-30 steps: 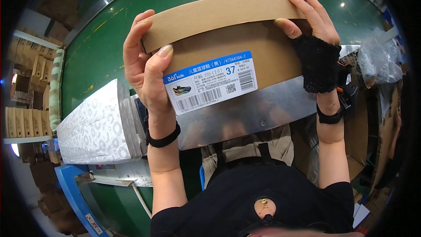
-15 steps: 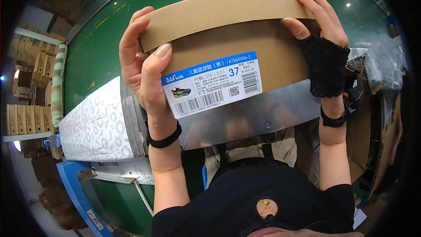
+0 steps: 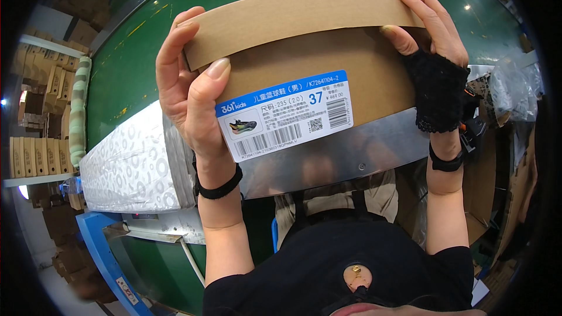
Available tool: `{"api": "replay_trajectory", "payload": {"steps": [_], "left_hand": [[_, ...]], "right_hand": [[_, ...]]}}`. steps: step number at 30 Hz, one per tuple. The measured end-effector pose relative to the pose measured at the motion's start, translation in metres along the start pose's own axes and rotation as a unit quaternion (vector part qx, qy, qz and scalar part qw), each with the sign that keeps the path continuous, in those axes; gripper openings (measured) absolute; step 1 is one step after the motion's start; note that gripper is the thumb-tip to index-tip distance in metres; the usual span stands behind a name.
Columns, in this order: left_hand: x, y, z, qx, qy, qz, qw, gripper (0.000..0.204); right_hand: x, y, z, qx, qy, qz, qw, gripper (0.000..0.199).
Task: Inspecting a pair of shoes and a shoe box on a conveyor belt.
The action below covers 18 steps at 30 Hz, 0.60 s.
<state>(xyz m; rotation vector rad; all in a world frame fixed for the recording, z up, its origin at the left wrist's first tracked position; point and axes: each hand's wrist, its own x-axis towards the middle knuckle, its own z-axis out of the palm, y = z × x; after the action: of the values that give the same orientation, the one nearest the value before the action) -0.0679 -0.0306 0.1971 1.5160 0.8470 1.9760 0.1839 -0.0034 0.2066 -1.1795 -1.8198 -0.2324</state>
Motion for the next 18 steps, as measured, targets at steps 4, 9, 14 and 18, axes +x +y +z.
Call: {"api": "replay_trajectory", "payload": {"steps": [4,9,14,18], "left_hand": [[0.000,0.001,0.003,0.002,-0.002,-0.002,1.000,0.049],[-0.001,0.003,0.000,0.009,-0.007,-0.004,1.000,0.049],[0.001,0.007,0.001,-0.016,-0.010,-0.012,1.000,0.048],[0.000,0.005,0.001,-0.051,-0.015,-0.025,0.998,0.048]], "right_hand": [[-0.003,0.000,0.000,0.033,-0.003,0.028,0.999,0.044],[-0.003,-0.002,0.003,0.046,-0.003,0.031,0.998,0.043],[-0.004,0.006,0.002,0.016,0.003,0.005,1.000,0.044],[-0.003,0.011,0.009,-0.004,0.047,-0.019,0.999,0.046]]}}
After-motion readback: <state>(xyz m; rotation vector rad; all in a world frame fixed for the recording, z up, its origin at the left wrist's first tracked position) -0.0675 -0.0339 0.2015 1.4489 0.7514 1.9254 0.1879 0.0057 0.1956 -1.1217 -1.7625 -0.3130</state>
